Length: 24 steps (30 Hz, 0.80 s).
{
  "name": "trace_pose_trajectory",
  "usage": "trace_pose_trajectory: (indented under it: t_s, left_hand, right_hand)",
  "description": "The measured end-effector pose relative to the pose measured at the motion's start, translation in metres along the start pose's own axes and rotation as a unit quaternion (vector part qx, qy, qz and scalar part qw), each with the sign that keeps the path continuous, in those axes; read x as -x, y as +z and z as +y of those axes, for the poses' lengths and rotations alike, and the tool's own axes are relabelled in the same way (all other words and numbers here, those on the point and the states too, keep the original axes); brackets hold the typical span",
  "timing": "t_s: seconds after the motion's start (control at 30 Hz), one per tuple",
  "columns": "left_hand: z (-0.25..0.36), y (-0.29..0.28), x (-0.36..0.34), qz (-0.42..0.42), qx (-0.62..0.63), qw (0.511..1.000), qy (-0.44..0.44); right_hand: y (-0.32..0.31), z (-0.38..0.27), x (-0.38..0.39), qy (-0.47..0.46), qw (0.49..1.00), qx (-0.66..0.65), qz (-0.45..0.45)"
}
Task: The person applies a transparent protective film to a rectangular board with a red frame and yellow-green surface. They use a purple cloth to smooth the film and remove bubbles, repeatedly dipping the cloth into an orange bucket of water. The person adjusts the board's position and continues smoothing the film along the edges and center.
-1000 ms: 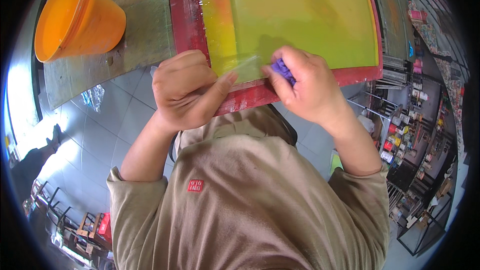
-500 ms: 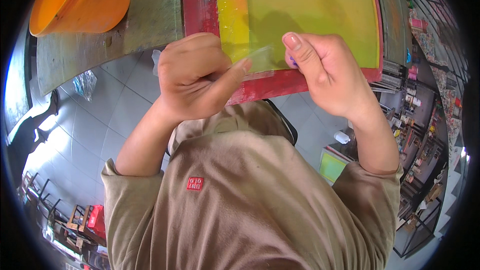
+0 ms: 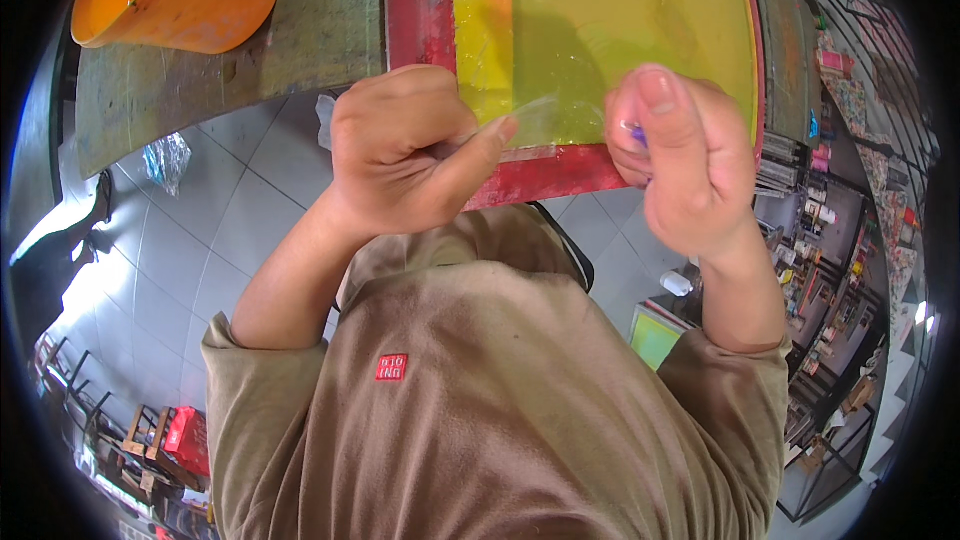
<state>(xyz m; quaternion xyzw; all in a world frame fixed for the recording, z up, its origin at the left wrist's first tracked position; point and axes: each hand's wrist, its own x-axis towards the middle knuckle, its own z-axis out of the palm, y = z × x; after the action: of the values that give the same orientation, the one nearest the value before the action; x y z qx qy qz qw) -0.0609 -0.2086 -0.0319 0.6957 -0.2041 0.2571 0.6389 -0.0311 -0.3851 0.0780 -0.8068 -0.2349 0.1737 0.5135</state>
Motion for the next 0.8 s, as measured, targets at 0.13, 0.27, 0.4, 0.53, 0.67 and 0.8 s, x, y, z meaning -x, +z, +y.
trace_pose_trajectory:
  t_s: [0.13, 0.27, 0.4, 0.53, 0.67, 0.8]
  left_hand:
    - [0.000, 0.000, 0.001, 0.007, 0.000, 1.000, 0.000]
    - [0.001, 0.002, 0.002, 0.017, 0.001, 1.000, -0.005]
    - [0.003, 0.002, 0.000, 0.015, 0.008, 1.000, -0.005]
    - [0.004, 0.002, 0.000, 0.022, 0.012, 1.000, -0.011]
    - [0.006, 0.002, -0.002, 0.020, 0.006, 1.000, -0.013]
    - [0.004, 0.001, 0.000, 0.016, 0.011, 1.000, -0.023]
  right_hand:
    - [0.001, -0.005, 0.003, -0.010, 0.999, -0.037, 0.032]
    - [0.004, -0.008, 0.011, 0.011, 0.989, -0.146, 0.031]
    - [0.009, -0.001, 0.014, 0.029, 0.990, -0.135, 0.011]
    - [-0.011, 0.018, 0.013, 0.081, 0.996, 0.019, 0.034]
    - [-0.036, 0.051, 0.027, 0.005, 0.939, 0.333, 0.082]
    - [-0.014, 0.055, 0.034, 0.027, 0.890, 0.412, 0.194]
